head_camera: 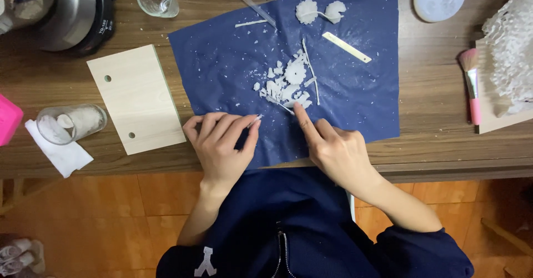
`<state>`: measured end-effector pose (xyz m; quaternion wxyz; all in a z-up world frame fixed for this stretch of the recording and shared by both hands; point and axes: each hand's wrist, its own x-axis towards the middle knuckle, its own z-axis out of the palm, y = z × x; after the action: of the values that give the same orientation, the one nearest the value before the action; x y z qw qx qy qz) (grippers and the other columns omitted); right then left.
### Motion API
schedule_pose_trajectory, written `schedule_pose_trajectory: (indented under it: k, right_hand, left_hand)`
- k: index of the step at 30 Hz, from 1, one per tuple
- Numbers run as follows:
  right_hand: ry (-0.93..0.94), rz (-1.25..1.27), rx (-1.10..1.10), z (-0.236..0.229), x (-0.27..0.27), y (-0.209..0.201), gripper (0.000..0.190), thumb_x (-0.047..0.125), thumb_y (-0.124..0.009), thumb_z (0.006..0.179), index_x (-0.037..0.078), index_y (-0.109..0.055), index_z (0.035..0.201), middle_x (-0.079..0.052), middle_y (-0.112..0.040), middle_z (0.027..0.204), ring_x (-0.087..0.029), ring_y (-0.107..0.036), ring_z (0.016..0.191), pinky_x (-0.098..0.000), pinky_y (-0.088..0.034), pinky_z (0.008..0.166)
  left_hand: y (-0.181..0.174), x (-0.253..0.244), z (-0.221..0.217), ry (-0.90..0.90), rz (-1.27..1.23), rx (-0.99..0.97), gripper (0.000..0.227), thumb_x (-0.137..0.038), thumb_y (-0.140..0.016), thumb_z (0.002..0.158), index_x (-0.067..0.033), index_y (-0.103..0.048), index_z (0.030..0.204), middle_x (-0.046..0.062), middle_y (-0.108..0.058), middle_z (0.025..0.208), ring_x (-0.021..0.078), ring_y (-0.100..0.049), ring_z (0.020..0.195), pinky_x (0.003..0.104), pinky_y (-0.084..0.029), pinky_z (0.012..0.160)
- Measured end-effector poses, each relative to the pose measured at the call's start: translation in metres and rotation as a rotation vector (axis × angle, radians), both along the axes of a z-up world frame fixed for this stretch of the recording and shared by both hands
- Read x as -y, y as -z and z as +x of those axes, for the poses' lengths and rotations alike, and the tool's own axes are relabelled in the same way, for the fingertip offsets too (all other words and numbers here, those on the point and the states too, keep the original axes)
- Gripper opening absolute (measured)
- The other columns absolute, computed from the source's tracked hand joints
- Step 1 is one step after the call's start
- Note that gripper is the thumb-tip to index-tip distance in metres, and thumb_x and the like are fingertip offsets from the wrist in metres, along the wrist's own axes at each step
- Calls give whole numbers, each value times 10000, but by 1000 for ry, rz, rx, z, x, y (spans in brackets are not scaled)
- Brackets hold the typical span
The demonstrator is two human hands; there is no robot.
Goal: Shaping and cleaning small wax pieces on a blue mat using a metal tool and fingers.
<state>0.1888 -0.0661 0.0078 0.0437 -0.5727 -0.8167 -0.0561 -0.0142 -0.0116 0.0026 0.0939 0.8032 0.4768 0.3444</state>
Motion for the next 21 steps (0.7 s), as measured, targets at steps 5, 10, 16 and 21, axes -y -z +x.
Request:
schedule_pose_trajectory:
  k: [5, 10, 16, 21]
  right_hand:
    - [-10, -37, -34, -7, 1, -18, 536, 112, -470, 792, 174, -556, 1317, 60, -420, 572, -72, -495, 399, -201, -455, 404]
    - [-70, -25, -31, -14, 5, -23, 521, 109, -434, 787, 194, -569, 1283, 66, -430, 600, -72, -506, 415, -189, -464, 422]
    - [-46, 29, 3, -19, 4, -19, 474, 72, -397, 855, 191, -582, 1276, 50, -413, 592, -71, -498, 414, -173, -449, 428]
    - [-46, 45, 43, -22, 4, -18, 426, 61, -407, 896, 189, -603, 1252, 49, -396, 579, -63, -480, 404, -156, -436, 419]
  left_hand:
    - [-2, -4, 5, -23, 33, -43, 62, -125, -722, 798, -169, -686, 824, -48, -606, 721, 164, -565, 757, 356, -356, 811]
    - [3, -6, 8, -35, 50, -68, 63, -131, -722, 799, -177, -681, 812, -56, -592, 715, 155, -547, 750, 364, -351, 814]
    - [4, -8, 14, -58, 32, -33, 104, -67, -730, 763, -141, -665, 729, -47, -563, 613, 160, -544, 698, 385, -363, 812]
    - [7, -8, 13, -57, 24, -31, 112, -55, -730, 772, -121, -658, 717, -33, -547, 588, 170, -549, 688, 398, -373, 813]
